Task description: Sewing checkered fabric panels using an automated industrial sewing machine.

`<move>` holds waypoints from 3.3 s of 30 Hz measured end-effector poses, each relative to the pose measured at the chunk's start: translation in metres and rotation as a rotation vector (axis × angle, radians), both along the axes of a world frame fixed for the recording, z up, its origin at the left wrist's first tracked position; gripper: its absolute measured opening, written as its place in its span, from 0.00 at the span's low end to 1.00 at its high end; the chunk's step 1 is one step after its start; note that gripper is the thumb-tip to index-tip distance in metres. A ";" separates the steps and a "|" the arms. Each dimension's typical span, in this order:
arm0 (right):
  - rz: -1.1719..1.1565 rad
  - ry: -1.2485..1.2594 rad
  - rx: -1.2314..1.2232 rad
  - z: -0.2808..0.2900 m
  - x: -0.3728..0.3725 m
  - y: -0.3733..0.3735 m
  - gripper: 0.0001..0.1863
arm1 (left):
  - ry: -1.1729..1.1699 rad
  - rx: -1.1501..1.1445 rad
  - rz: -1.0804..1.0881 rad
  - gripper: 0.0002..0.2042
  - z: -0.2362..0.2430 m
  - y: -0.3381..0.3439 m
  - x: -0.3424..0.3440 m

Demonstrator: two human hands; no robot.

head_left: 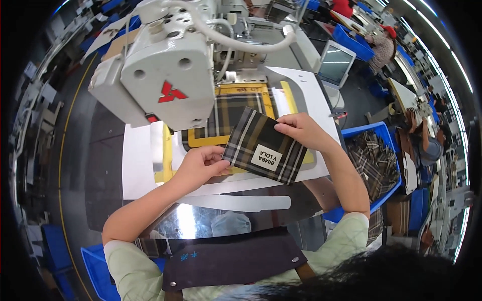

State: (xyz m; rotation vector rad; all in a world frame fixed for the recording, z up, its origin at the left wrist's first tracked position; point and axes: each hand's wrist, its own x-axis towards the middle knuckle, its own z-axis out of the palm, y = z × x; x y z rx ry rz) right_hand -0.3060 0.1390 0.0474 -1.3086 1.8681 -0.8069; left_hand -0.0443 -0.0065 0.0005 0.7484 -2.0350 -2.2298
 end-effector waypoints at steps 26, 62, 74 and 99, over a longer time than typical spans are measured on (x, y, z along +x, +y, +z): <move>0.034 0.632 -0.172 -0.046 0.005 -0.141 0.12 | -0.069 -0.966 0.262 0.11 -0.021 -0.100 0.028; 0.391 0.578 -0.666 -0.063 0.103 -0.084 0.15 | 0.375 -1.056 0.142 0.18 -0.050 -0.109 -0.003; 0.387 0.718 -0.611 -0.067 0.104 -0.088 0.22 | 0.287 -1.037 0.080 0.18 -0.048 -0.115 0.002; 0.361 0.637 -0.585 -0.067 0.101 -0.084 0.16 | 0.285 -1.197 -0.058 0.17 -0.060 -0.137 0.000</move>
